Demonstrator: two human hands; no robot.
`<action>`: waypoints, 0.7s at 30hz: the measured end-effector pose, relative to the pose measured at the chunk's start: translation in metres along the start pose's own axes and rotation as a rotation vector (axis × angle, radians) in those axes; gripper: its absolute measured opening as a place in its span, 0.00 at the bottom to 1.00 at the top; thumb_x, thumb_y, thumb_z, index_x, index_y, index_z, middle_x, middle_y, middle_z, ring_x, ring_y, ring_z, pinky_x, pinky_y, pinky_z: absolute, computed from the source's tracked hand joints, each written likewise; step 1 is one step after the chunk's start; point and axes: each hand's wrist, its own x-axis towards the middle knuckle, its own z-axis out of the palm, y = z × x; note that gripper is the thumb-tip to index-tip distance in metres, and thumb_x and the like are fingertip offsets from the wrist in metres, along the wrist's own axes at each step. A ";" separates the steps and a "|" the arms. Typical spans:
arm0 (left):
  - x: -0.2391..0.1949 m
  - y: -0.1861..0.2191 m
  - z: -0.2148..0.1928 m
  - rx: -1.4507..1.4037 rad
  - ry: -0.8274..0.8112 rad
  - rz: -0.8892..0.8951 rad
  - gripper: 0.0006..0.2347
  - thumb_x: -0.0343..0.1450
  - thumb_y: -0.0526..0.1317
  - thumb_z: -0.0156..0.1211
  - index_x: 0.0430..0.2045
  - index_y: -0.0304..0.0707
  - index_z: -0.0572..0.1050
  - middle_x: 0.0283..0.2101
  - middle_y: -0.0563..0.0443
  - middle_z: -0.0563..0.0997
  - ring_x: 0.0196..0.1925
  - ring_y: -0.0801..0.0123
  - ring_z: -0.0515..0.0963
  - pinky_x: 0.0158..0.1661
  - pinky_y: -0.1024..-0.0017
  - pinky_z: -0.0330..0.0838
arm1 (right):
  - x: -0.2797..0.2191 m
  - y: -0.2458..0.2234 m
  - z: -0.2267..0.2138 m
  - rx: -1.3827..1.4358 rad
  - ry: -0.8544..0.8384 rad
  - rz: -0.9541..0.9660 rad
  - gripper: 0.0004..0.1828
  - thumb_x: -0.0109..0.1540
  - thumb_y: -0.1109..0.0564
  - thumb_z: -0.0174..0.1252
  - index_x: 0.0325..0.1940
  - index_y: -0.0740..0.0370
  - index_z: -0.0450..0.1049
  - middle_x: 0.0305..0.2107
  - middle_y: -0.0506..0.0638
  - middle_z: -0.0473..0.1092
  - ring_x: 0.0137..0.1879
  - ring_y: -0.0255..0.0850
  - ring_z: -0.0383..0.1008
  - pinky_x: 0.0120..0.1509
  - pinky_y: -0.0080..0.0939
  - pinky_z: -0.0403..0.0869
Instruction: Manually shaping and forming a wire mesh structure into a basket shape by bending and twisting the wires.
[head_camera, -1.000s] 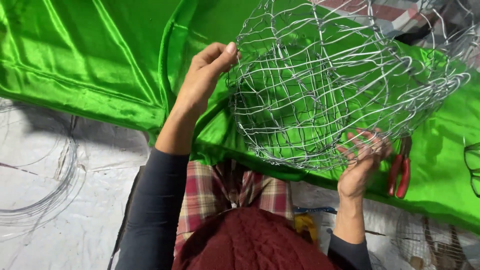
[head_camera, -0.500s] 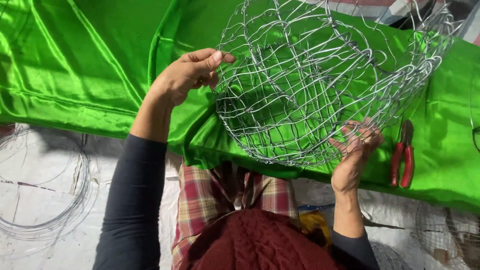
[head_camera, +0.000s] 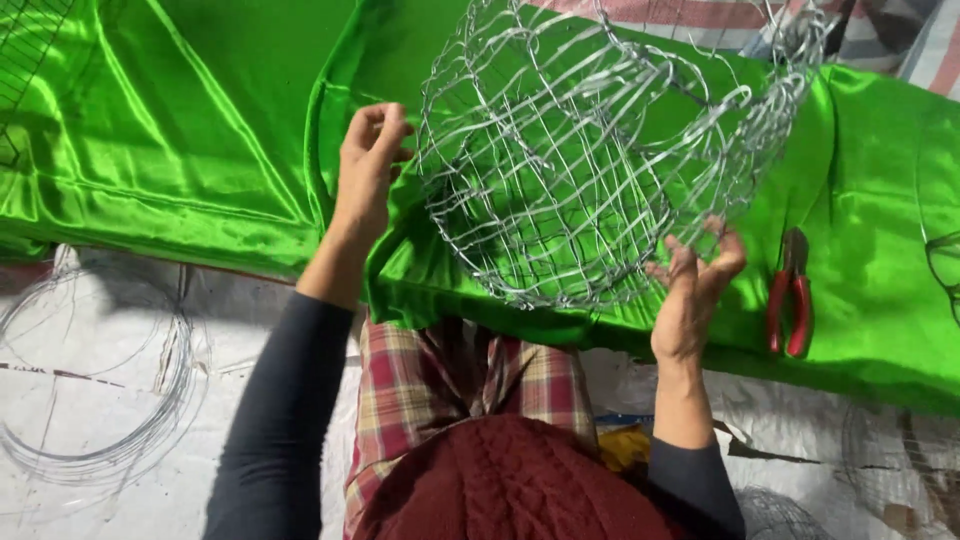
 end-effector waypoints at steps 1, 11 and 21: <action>-0.006 -0.011 0.002 -0.011 0.081 -0.082 0.23 0.72 0.58 0.58 0.53 0.41 0.70 0.47 0.46 0.74 0.44 0.69 0.74 0.39 0.76 0.66 | 0.001 0.008 -0.003 0.009 0.044 -0.010 0.36 0.70 0.33 0.48 0.73 0.50 0.44 0.68 0.63 0.43 0.68 0.65 0.63 0.59 0.59 0.76; -0.028 0.031 0.064 -0.067 0.049 -0.098 0.37 0.69 0.74 0.47 0.61 0.46 0.72 0.68 0.29 0.64 0.62 0.19 0.60 0.60 0.49 0.49 | -0.001 -0.043 -0.016 0.234 -0.059 -0.111 0.43 0.67 0.58 0.58 0.79 0.46 0.41 0.67 0.72 0.48 0.67 0.62 0.61 0.61 0.54 0.75; -0.008 0.009 0.035 -0.060 -0.003 -0.146 0.43 0.69 0.76 0.42 0.71 0.42 0.59 0.70 0.20 0.58 0.66 0.07 0.54 0.66 0.33 0.45 | -0.018 -0.043 -0.001 0.217 -0.034 -0.046 0.37 0.66 0.53 0.62 0.72 0.51 0.47 0.57 0.74 0.52 0.58 0.55 0.66 0.55 0.49 0.78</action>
